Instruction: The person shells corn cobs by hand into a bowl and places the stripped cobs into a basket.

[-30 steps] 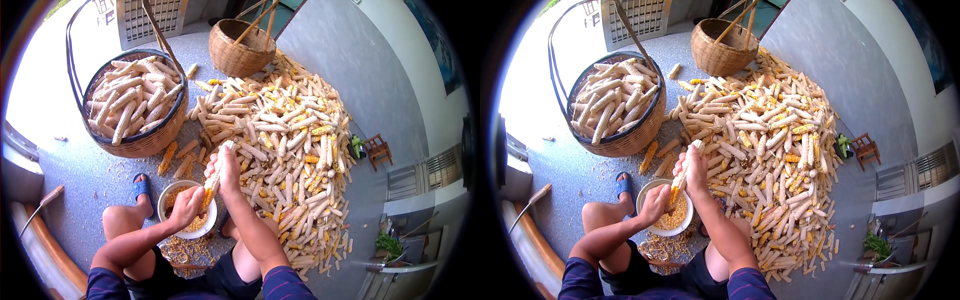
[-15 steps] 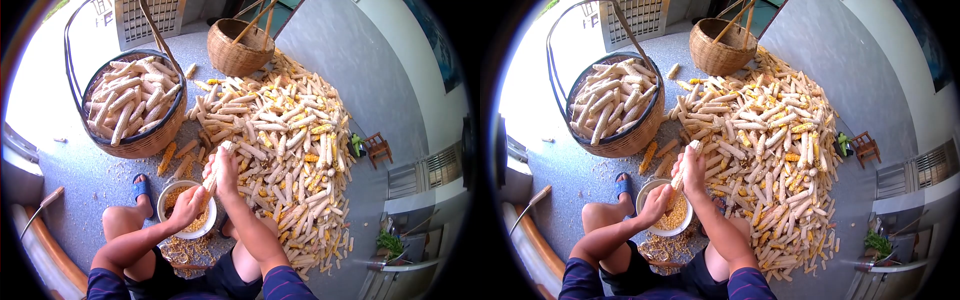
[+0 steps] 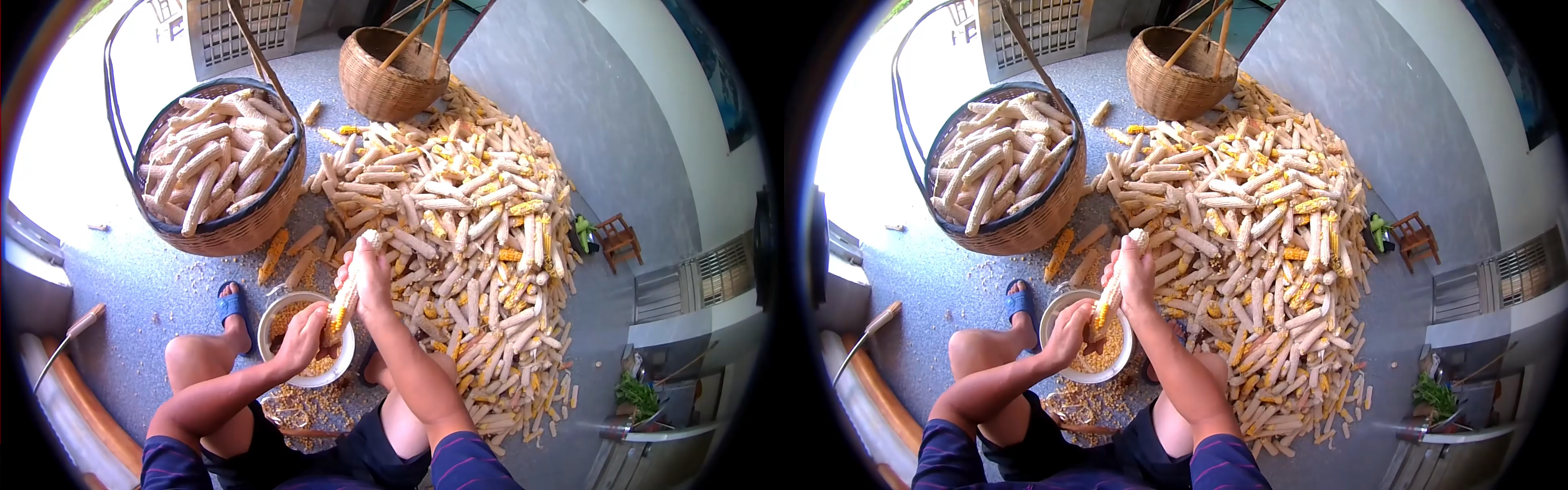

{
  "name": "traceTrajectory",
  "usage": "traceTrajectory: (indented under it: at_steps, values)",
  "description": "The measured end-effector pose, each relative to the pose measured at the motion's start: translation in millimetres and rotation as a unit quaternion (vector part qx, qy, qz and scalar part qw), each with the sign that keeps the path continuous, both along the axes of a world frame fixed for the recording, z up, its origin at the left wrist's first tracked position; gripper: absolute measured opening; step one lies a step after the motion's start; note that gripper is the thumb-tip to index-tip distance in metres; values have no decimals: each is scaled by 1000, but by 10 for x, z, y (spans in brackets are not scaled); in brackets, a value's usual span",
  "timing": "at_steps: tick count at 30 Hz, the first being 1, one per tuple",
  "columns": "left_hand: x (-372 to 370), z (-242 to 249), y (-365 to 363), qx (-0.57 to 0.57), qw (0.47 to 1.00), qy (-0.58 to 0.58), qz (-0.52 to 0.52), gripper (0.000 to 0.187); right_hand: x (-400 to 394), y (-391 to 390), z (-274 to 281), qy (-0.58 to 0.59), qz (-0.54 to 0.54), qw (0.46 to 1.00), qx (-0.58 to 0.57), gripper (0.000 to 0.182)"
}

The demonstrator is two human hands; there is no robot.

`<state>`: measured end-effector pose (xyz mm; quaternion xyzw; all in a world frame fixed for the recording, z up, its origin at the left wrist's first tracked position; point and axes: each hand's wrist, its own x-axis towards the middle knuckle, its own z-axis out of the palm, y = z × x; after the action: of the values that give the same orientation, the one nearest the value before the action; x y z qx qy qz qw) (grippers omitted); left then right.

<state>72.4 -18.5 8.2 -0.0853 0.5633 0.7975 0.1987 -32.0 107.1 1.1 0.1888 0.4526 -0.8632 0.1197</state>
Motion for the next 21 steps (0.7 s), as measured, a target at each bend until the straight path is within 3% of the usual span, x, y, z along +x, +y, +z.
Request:
traceTrajectory:
  at_steps: [2,4,10,11,13,14,18,21]
  values:
    - [17,31,33,6,1000,-2,-2,38,12,-16,35,5,-11,1000,7,26]
    - [57,-7,78,-126,987,94,4,36,30,-39,59,13,-19,1000,18,26]
    - [45,-61,19,-219,965,142,22,36,19,-46,-2,13,12,1000,2,26]
    - [42,-54,12,-219,965,141,20,36,18,-44,-6,13,11,1000,2,26]
    - [37,-14,1,-60,998,16,17,33,7,-28,-9,3,4,1000,-11,25]
    - [43,36,17,-35,999,-7,35,34,2,-22,-14,2,4,1000,-11,25]
    - [74,-52,23,-58,997,58,-2,35,-19,12,-28,7,-9,1000,7,25]
    - [84,-71,3,-137,982,121,-37,36,-10,32,-33,4,-3,1000,5,25]
